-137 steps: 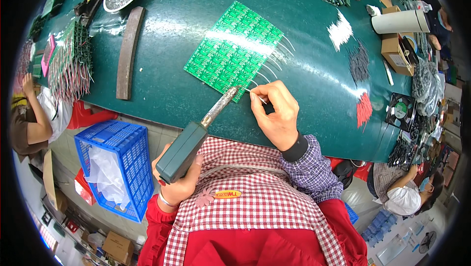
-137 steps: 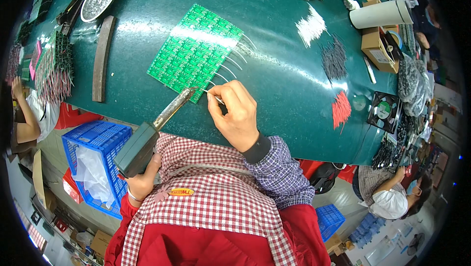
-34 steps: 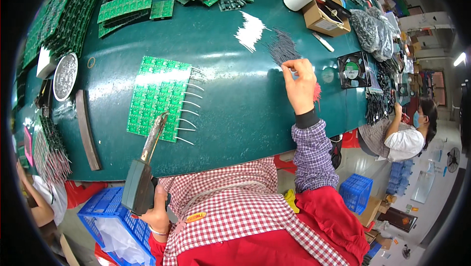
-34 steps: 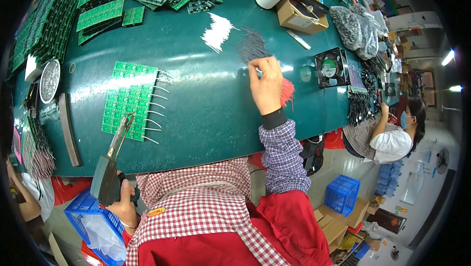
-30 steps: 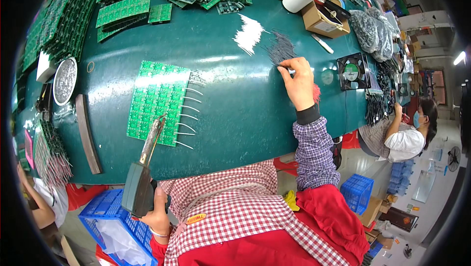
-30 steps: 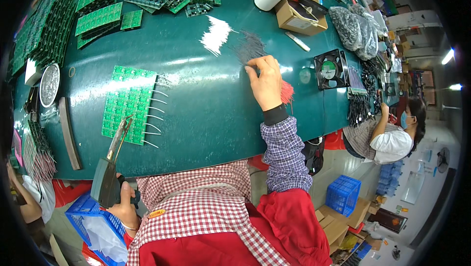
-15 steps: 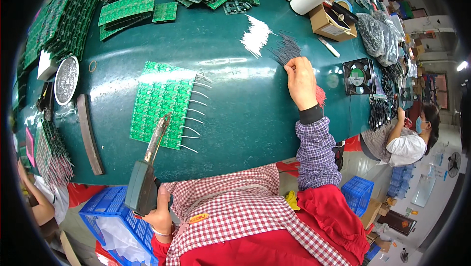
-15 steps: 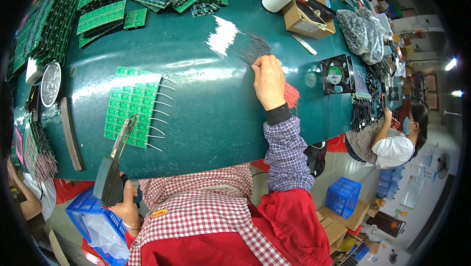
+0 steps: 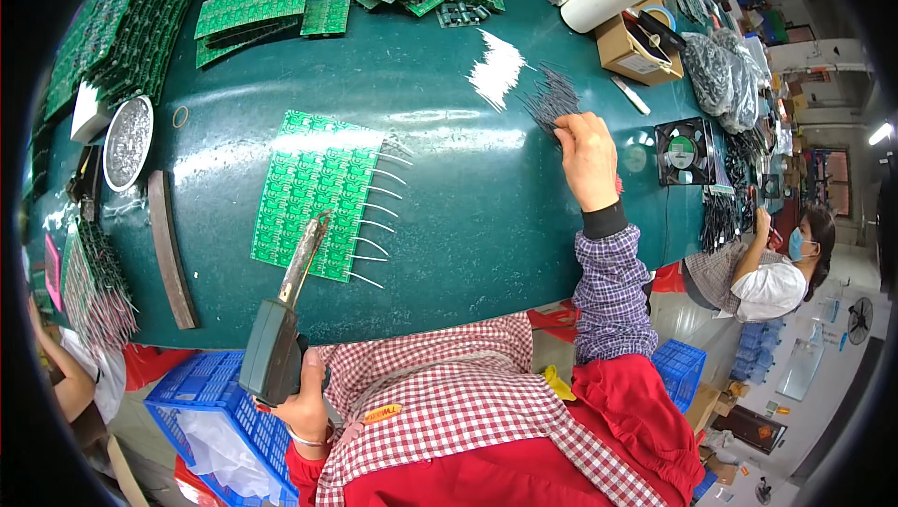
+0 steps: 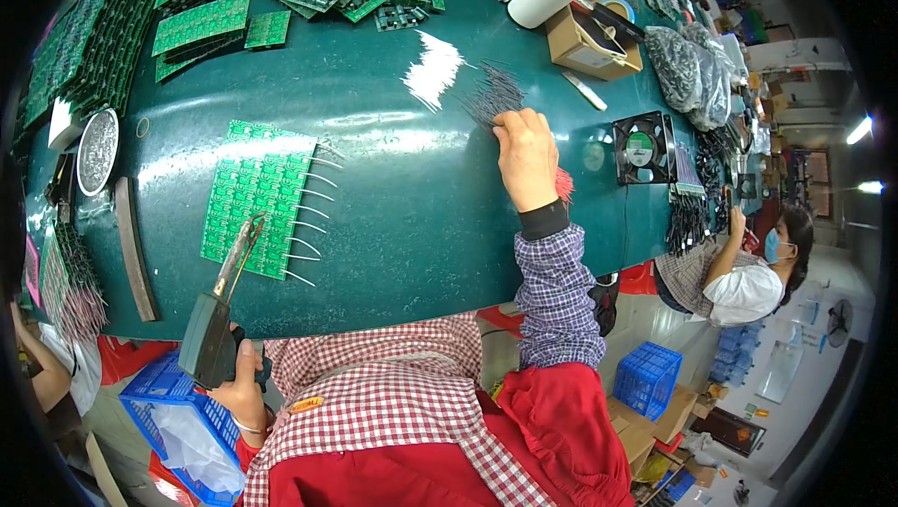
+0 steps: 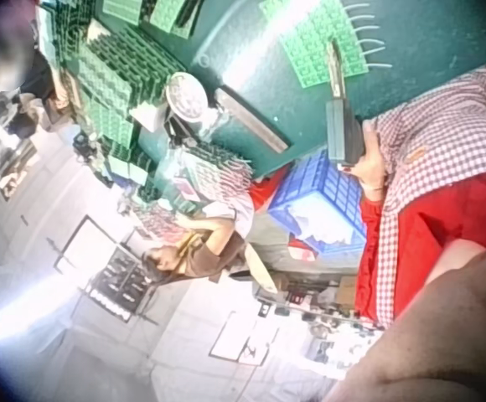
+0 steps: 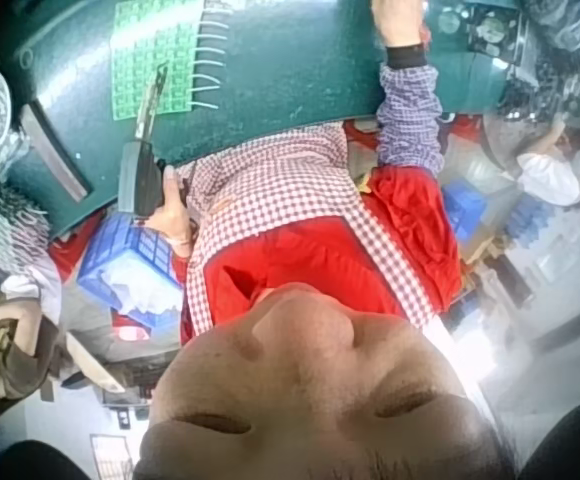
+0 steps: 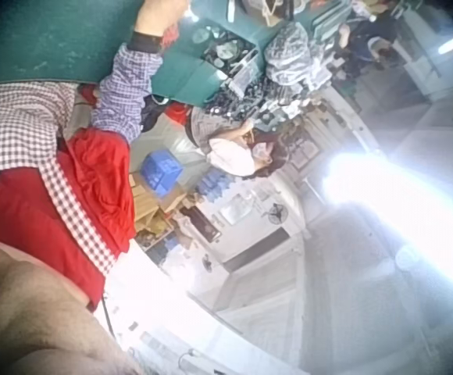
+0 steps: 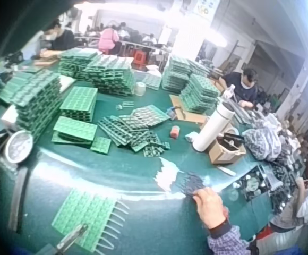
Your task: The person attaches wires to a circuit board, picking up wires and soldering them onto the board one by one using a soldering gun.
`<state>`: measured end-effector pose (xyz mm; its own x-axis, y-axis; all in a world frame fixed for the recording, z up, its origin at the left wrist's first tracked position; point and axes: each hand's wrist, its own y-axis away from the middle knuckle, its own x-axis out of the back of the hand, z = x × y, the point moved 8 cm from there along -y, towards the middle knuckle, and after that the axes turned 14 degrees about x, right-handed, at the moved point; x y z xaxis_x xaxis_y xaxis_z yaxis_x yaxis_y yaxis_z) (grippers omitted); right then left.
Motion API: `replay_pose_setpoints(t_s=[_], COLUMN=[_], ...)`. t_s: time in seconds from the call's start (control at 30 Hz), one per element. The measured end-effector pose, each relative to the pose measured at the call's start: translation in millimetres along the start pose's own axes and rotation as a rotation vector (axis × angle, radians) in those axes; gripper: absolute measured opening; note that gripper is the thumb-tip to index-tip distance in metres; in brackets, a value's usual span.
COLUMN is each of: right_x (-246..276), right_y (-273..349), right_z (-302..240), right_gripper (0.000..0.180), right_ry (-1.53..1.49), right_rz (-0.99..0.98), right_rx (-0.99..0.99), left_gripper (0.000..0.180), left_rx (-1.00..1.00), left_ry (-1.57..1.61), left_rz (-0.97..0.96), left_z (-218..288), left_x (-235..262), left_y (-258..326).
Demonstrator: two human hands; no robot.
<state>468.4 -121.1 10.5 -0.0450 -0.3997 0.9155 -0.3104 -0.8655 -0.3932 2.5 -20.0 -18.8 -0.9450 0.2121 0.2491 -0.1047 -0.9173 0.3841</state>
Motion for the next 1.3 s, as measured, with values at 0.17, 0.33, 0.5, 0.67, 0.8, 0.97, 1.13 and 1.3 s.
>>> replay_pose_setpoints(t_s=[0.17, 0.33, 0.5, 0.67, 0.8, 0.97, 1.13, 1.3], right_x=[5.9, 12.4, 12.6, 15.4, 21.1, 26.3, 35.7, 17.6], right_y=[-3.9, -7.3, -10.6, -14.6, -20.0, -27.4, -34.3, -36.7], right_z=[-4.0, -5.4, -0.1, 4.1, 0.4, -4.7, -19.7, -38.5], right_gripper=[0.009, 0.008, 0.008, 0.010, 0.011, 0.008, 0.008, 0.009], right_ry=[0.039, 0.060, 0.052, -0.028, -0.027, 0.028, 0.069, 0.097], right_rz=[-0.020, -0.029, -0.110, -0.147, -0.122, -0.174, -0.203, -0.320], right_rx=[0.005, 0.019, -0.007, -0.004, 0.085, 0.111, 0.168, 0.305], left_gripper=[0.029, 0.029, 0.029, 0.029, 0.029, 0.029, 0.030, 0.030], left_rx=[-0.013, -0.100, -0.043, -0.151, -0.057, -0.065, -0.106, -0.062], left_ry=[0.044, -0.057, 0.004, -0.037, -0.017, -0.001, -0.034, 0.013], left_rz=[-0.033, -0.013, -0.041, -0.048, -0.034, -0.052, -0.037, -0.039], left_z=[-6.0, -8.5, -15.0, -6.7, -11.7, -13.7, -16.6, -22.6], left_x=[0.5, 4.6, 6.0, 4.9, 6.1, 6.4, 10.7, 12.5], left_y=[-2.3, -6.7, -6.8, -7.5, -7.2, -9.2, -10.6, -9.4])
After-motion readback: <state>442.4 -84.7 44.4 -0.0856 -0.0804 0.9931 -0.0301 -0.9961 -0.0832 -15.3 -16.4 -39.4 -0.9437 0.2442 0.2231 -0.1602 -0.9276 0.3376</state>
